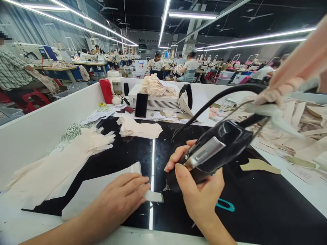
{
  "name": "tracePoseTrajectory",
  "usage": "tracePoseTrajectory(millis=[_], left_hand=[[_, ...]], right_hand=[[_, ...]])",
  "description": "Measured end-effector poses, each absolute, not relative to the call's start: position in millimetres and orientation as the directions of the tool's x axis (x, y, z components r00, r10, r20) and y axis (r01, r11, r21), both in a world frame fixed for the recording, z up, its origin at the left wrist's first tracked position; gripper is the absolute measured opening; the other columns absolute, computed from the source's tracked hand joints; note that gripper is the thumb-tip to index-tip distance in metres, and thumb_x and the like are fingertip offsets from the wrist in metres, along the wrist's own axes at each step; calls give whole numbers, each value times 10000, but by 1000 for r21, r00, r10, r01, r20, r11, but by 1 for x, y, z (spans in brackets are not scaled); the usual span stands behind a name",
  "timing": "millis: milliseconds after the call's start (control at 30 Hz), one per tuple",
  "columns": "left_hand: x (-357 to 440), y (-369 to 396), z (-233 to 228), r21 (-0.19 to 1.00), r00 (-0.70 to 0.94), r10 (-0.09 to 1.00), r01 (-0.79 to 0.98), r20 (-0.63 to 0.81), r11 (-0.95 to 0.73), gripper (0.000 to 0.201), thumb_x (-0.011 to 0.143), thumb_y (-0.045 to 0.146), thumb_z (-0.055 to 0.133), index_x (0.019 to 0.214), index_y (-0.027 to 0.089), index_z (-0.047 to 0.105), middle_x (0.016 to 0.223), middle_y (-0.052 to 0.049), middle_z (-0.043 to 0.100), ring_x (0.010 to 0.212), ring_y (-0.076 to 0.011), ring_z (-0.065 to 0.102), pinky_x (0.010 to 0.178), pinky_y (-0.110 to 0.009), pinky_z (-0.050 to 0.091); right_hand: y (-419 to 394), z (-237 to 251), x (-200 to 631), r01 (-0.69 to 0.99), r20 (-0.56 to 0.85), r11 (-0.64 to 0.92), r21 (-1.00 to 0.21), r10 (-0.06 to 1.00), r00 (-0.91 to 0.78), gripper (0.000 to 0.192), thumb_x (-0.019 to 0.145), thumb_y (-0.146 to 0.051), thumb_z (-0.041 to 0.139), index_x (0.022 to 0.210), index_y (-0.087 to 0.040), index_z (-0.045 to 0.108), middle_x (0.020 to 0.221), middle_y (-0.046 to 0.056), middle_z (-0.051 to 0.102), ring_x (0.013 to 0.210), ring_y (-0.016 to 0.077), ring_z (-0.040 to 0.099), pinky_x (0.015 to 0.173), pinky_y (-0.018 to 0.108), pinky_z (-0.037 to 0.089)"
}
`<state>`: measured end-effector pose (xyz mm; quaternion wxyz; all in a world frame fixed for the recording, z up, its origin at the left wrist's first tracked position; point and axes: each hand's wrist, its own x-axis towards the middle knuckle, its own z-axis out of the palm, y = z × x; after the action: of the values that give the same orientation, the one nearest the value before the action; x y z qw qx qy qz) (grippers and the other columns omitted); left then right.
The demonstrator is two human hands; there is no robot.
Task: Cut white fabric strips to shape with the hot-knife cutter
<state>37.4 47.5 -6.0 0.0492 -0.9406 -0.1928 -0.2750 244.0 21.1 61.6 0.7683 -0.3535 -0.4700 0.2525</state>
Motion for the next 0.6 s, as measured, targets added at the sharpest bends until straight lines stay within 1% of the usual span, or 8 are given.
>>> tracePoseTrajectory(millis=[100,267,367,600], left_hand=[[43,36,-4,102,829,298,284,474,-953,255,1084,293,593,1274,128,632,1182,-59,711,1082,-192,652,1013,-329,534],[45,34,-7,118,847,323,303,422,-946,350,1014,373,707,1260,138,626,1107,-46,694,1015,-223,645,956,-362,551],[43,36,-8,121,847,335,314,413,-942,360,1006,376,716,1255,133,624,1106,-49,687,1017,-233,643,956,-374,551],[43,33,-7,142,843,350,320,409,-937,322,1043,386,657,1250,142,623,1118,-56,683,1017,-232,639,963,-377,548]], right_hand=[[16,58,244,-71,549,634,-770,715,434,335,871,-320,837,1149,-274,656,836,-21,661,645,159,649,551,311,604],[18,52,238,-98,550,638,-764,722,420,323,887,-315,824,1160,-284,653,844,-18,658,651,158,650,556,313,600],[20,49,234,-102,549,635,-765,728,411,331,888,-324,820,1163,-290,639,839,-18,657,634,165,646,548,323,592],[19,47,234,-79,538,612,-787,743,399,338,892,-342,810,1168,-303,619,847,-26,653,632,168,646,553,328,584]])
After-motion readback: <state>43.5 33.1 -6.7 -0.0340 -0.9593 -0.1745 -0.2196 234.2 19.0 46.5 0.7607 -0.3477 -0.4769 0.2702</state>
